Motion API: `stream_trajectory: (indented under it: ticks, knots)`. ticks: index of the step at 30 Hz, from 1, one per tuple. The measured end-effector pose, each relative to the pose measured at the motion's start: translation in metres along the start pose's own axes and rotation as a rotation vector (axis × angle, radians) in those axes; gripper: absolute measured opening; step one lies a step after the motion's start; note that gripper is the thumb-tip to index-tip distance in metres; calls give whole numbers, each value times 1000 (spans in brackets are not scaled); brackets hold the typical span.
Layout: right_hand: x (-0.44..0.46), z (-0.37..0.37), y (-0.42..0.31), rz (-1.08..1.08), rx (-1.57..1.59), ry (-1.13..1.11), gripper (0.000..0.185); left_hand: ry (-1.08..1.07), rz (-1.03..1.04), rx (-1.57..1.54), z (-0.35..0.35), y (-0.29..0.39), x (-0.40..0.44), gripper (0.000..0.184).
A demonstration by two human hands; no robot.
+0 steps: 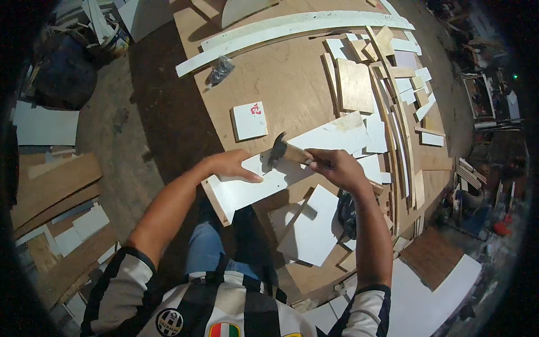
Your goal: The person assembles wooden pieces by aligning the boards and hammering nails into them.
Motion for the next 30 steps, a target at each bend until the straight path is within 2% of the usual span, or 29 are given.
stream_trajectory:
  ticks: [4, 6, 7, 9, 10, 12, 13, 15, 16, 17, 19, 21, 23, 25, 26, 27, 30]
  knots:
    - [-4, 12, 11, 23, 168, 108, 42, 17, 19, -26, 3, -2, 0, 66]
    - [-4, 10, 17, -43, -81, 71, 41, -8, 7, -20, 5, -3, -2, 66]
    - [-12, -9, -15, 66, -47, 17, 41, 40, 62, -26, 7, -3, -2, 68]
    - [-8, -4, -6, 14, 187, 123, 41, 84, 116, -36, 9, -2, -2, 70]
    - [-9, -4, -5, 15, 185, 122, 41, 57, 71, -32, 7, 2, -2, 67]
    - [-10, -3, -6, -44, -165, 49, 42, 31, 23, -25, 6, 1, -1, 64]
    - [-14, 0, -6, -38, -158, 49, 42, 31, 24, -21, 8, -4, -1, 64]
    - [-14, -4, -1, 23, 8, 123, 44, 39, 35, -10, 6, -5, 2, 64]
    - [-11, 8, 7, -70, 177, 197, 45, 53, 47, -4, 9, -2, 2, 64]
    - [-13, 13, 16, -71, 176, 196, 45, 68, 58, 5, 9, 0, 0, 64]
    - [-22, 15, 5, -34, -57, 95, 47, 62, 38, -12, 9, 8, -7, 63]
    - [-34, 25, 10, -85, -32, 156, 45, 53, 26, -25, 11, 8, -7, 63]
    - [-58, 48, 12, 92, 136, 292, 44, 79, 76, -61, 14, -1, -2, 66]
    - [-82, 87, 2, 16, 369, 475, 49, 79, 96, -37, 12, -1, -1, 63]
    - [-97, 97, -16, 139, 537, 380, 59, 72, 111, -12, 13, -2, -1, 60]
    - [-106, 117, -19, 206, 462, 420, 60, 70, 110, -16, 15, -2, -2, 60]
    - [-116, 152, -42, 129, 104, 627, 64, 83, 106, -3, 13, 0, -4, 59]
Point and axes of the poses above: each hand's wrist, its own x-axis towards the middle knuckle, its own z-axis out of the palm, y = z × x, the point moved 1 cm from there along x, towards the middle knuckle, and after that the axes turned 10 degrees about -x, right-handed, at the moved point
